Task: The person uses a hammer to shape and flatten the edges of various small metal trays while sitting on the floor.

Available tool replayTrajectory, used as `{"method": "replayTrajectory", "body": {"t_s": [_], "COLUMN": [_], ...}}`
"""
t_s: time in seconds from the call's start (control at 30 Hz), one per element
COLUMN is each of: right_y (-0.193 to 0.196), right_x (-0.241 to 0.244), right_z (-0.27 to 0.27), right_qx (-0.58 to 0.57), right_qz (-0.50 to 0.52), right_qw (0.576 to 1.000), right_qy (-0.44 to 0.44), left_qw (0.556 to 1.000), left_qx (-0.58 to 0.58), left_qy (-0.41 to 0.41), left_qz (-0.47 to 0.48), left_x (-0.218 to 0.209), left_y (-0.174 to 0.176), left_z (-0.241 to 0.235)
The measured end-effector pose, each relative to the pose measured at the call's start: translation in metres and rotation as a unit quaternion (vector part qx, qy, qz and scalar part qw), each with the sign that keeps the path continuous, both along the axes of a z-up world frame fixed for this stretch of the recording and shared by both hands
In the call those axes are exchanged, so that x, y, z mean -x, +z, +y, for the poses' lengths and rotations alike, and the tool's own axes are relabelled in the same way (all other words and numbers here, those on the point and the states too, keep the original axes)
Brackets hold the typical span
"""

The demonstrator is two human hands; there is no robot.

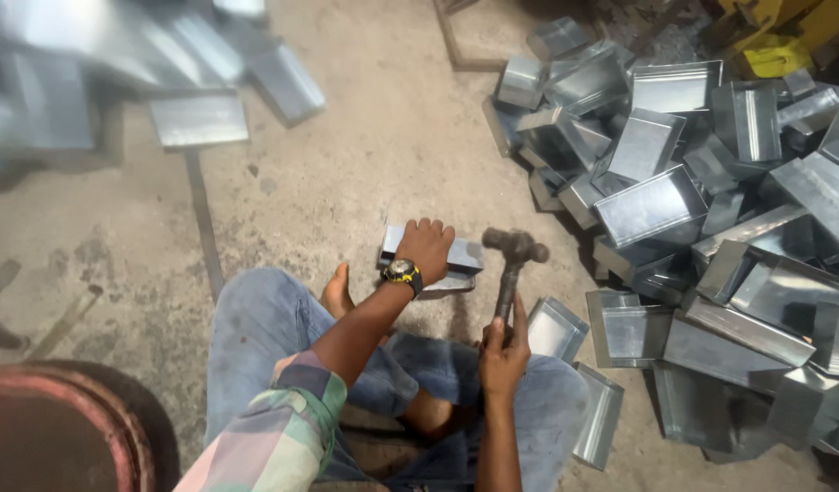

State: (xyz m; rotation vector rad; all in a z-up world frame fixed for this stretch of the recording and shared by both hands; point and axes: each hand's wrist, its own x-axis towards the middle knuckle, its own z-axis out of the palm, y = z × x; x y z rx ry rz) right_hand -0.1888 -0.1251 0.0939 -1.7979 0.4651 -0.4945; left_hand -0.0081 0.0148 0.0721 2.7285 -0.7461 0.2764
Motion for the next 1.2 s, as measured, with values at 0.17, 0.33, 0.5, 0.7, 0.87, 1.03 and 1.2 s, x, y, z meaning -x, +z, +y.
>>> {"method": "replayTrajectory", "body": {"t_s": [0.17, 0.33, 0.5, 0.7, 0.87, 1.03, 1.2], "right_y": [-0.005, 0.002, 0.022, 0.027, 0.009, 0.005, 0.008], "right_x": [0.003, 0.009, 0.022, 0.013, 0.004, 0.014, 0.009], "right_z": [-0.001, -0.01, 0.001, 0.044, 0.061, 0.067, 0.068], "right_qx": [0.06, 0.0, -0.044, 0.068, 0.248, 0.189, 0.269], "right_qz": [0.046, -0.019, -0.102, -0.109, -0.052, 0.004, -0.019], "right_qw": [0.997, 1.0, 0.994, 0.992, 0.963, 0.98, 0.959], "right_qy": [0.019, 0.019, 0.018, 0.019, 0.086, 0.054, 0.089], "left_qw": [0.999, 0.988, 0.93, 0.97, 0.956, 0.96, 0.954], "left_qx": [0.005, 0.069, 0.261, 0.149, 0.191, 0.179, 0.202], "left_qy": [-0.014, 0.136, 0.257, 0.16, 0.202, 0.196, 0.179], "left_qz": [0.04, -0.024, 0.035, 0.109, 0.096, 0.084, 0.131], "left_x": [-0.002, 0.019, 0.037, 0.031, 0.05, 0.042, 0.046], "left_y": [0.004, -0.022, -0.093, -0.114, -0.104, -0.112, -0.116], "left_z": [-0.003, 0.018, 0.06, 0.024, 0.006, 0.006, 0.003]}}
